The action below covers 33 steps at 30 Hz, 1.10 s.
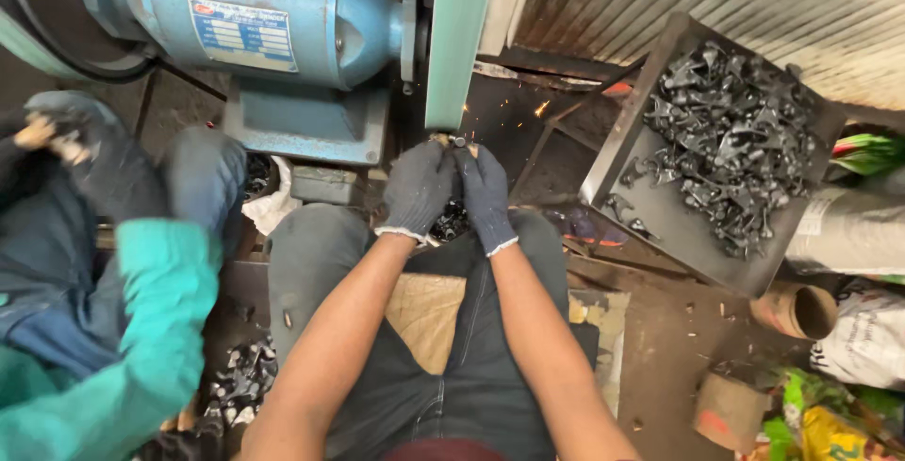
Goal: The person sits on the floor and repeatedly presses small metal parts against a belt grinder to smooth their surfaces. They handle the parts one at a time, rotating them in gloved hands to grind different edges, and place finished pieces into a nearby metal tray.
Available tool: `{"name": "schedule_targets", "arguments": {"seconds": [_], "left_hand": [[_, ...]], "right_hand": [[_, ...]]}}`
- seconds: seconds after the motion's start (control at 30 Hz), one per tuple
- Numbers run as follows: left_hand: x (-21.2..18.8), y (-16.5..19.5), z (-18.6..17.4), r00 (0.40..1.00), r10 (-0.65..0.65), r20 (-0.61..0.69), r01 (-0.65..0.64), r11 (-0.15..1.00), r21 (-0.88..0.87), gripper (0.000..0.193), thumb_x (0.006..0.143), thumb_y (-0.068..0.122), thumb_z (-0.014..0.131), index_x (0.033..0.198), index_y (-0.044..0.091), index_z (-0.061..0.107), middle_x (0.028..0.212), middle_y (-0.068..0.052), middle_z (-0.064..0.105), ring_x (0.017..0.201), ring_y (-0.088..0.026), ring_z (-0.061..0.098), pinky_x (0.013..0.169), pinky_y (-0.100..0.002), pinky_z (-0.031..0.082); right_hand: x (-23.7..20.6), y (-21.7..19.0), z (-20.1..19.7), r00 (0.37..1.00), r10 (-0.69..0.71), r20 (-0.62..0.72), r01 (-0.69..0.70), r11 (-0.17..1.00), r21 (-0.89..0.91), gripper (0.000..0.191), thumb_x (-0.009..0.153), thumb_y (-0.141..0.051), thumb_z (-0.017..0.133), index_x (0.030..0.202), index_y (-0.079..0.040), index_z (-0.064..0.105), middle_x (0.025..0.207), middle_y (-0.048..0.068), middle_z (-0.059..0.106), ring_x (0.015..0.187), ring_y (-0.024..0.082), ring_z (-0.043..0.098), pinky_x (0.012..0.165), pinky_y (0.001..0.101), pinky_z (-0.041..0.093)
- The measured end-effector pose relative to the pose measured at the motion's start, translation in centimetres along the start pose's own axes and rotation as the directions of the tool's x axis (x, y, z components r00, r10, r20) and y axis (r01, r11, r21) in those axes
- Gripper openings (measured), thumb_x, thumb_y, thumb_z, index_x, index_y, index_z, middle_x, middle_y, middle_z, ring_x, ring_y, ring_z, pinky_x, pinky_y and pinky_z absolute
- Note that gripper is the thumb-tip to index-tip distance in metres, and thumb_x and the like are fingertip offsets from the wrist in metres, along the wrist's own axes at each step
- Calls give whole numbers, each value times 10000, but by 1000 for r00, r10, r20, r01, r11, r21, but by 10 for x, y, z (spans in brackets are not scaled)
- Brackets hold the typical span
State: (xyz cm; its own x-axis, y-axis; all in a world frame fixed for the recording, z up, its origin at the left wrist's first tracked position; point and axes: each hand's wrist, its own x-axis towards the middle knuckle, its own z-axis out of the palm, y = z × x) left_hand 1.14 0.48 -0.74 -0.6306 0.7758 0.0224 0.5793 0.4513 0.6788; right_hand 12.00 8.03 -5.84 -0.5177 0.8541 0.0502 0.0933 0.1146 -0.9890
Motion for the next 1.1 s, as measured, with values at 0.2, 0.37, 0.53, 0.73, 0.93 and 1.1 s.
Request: {"name": "schedule_targets", "arguments": {"seconds": [0.2, 0.37, 0.53, 0.73, 0.93, 1.1], "left_hand": [[-21, 7, -44, 982, 48, 185, -82, 981, 178, 235, 917, 265, 632, 1021, 65, 702, 1030, -162, 706, 985, -394, 666, 823, -529, 506], [-17, 12, -53, 999, 8, 42, -2, 989, -147, 311, 887, 297, 637, 1118, 106, 721, 1028, -163, 732, 949, -366, 710, 814, -484, 539], [-1, -1, -37, 956, -251, 150, 255, 967, -9, 390, 965, 413, 574, 992, 61, 737, 979, -213, 723, 928, -421, 682, 796, -523, 509], [16, -15, -12, 964, -246, 103, 241, 969, 61, 402, 997, 411, 546, 1001, 55, 734, 962, -229, 711, 912, -433, 684, 798, -524, 514], [8, -5, -16, 986, -167, 25, 168, 984, -57, 338, 955, 369, 584, 1013, 68, 726, 927, -222, 702, 883, -444, 673, 753, -524, 509], [-2, 2, -1, 998, -64, -17, 64, 998, -12, 351, 988, 355, 564, 906, 47, 710, 898, -216, 700, 854, -449, 663, 746, -538, 494]], "right_hand": [[-16, -12, -9, 971, 209, 117, -229, 951, 206, 248, 1004, -213, 603, 1086, -3, 707, 912, 23, 696, 805, 88, 604, 730, 259, 502], [-19, -15, -11, 975, 99, 197, -164, 923, 349, 225, 984, -186, 600, 1094, -8, 683, 929, 27, 715, 823, 93, 629, 739, 257, 510], [-3, -13, 1, 976, 155, 150, -180, 970, 165, 204, 1002, -182, 624, 1077, 0, 679, 925, 27, 706, 856, 87, 625, 769, 270, 514], [23, -8, 11, 979, 144, 144, -147, 989, 6, 217, 996, -189, 598, 1041, 8, 676, 876, 85, 714, 791, 137, 632, 739, 300, 516], [22, -1, 3, 997, -2, 77, 11, 993, -116, 226, 973, -181, 600, 1066, 12, 673, 909, 107, 712, 819, 158, 658, 772, 310, 519], [19, 5, -6, 997, 61, 51, -65, 995, 80, 223, 1017, -195, 590, 1082, 4, 666, 944, 69, 693, 879, 122, 602, 801, 298, 512]]}}
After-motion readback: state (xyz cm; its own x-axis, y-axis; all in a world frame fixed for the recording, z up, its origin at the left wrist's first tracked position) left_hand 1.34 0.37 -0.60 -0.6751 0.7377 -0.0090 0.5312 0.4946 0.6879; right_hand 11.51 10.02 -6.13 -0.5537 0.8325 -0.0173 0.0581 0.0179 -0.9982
